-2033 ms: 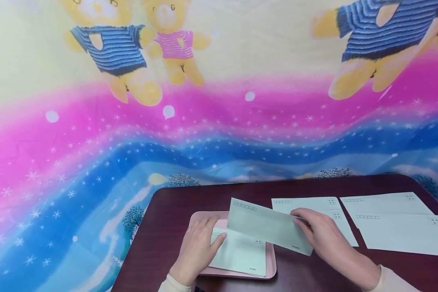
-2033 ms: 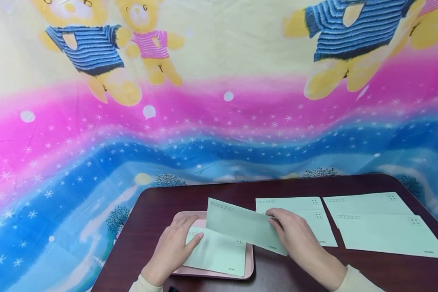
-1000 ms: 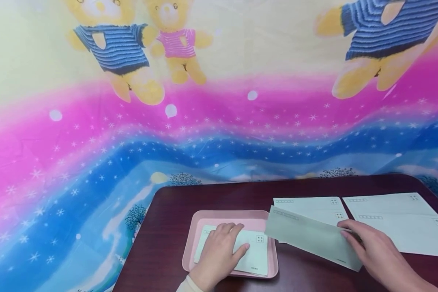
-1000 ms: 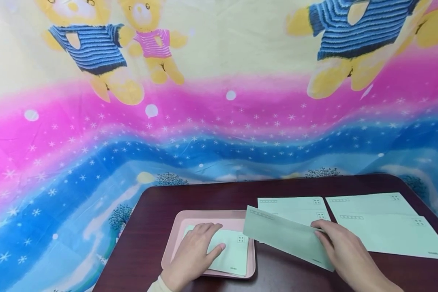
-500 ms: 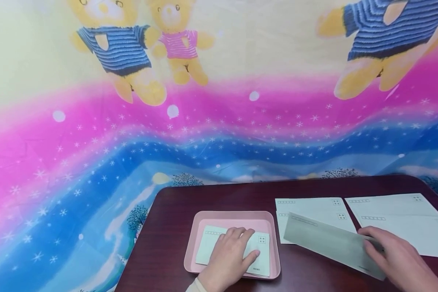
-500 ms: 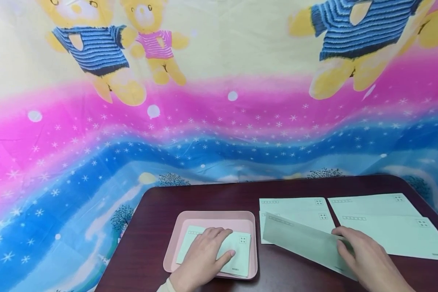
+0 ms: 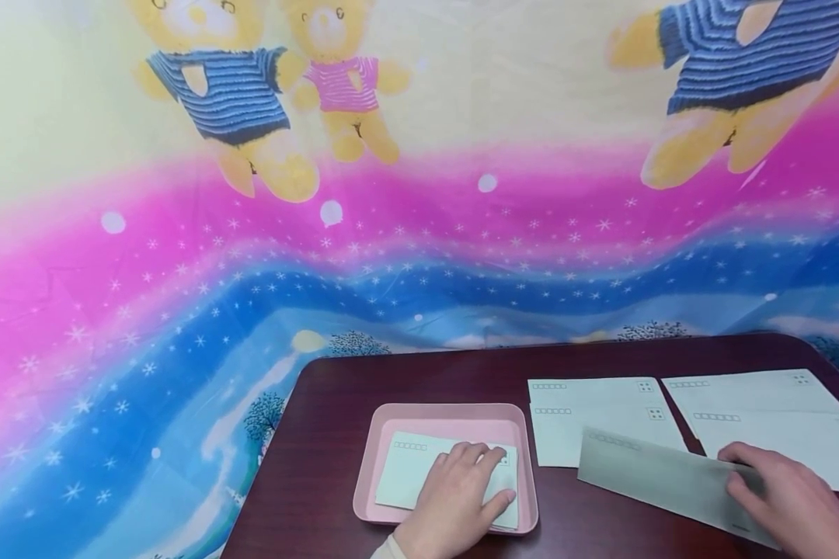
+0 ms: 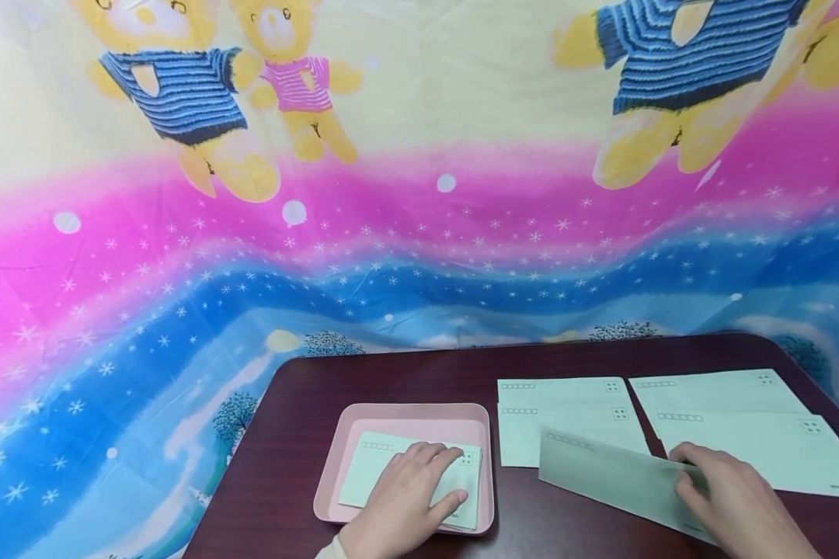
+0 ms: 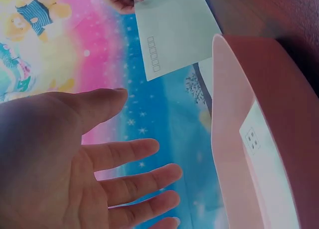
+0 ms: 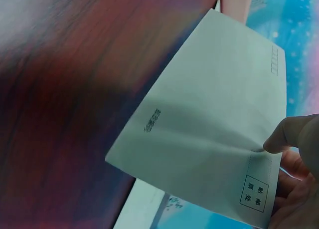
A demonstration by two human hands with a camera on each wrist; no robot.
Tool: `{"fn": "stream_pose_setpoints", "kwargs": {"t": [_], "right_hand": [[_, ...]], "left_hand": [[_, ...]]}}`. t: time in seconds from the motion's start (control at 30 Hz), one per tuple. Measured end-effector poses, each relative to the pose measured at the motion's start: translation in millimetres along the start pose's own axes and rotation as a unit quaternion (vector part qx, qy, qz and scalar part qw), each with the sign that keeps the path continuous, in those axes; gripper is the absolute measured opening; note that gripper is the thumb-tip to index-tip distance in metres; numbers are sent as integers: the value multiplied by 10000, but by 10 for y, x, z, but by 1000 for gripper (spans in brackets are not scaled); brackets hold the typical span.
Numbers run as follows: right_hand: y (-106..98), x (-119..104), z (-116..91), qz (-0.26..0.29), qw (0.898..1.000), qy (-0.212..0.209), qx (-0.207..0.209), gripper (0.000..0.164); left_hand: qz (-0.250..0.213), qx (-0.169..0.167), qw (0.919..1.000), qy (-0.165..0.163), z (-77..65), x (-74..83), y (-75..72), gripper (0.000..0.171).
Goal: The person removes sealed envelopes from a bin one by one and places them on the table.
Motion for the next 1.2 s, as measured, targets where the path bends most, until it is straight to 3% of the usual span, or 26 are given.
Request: {"fn": "stream_pose_setpoints", "kwargs": {"t": [0.47, 0.77, 1.03, 1.2], "right_hand": [[31, 306, 72, -429, 9985, 107, 316, 10], [38, 478, 106, -642, 9963, 248, 515, 14], [67, 689, 105, -971, 9882, 836, 836, 23], [88, 807, 137, -1058, 9870, 921, 788, 24]], "left_hand": [[164, -128, 9995, 232, 46, 129, 51, 44], [340, -120, 9982, 469, 70, 213, 158, 43], [424, -100, 9969, 658, 83, 304, 220, 44], [389, -93, 9965, 730, 95, 355, 226, 44]]}}
Point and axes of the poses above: each hand's wrist, its own z-axis towards the middle knuckle, its own y-axis out of the palm, x = y × z, the point moved 7 cm from there along z, towards the middle knuckle, and after that the axes turned 5 degrees about x, right-handed, at the moved point
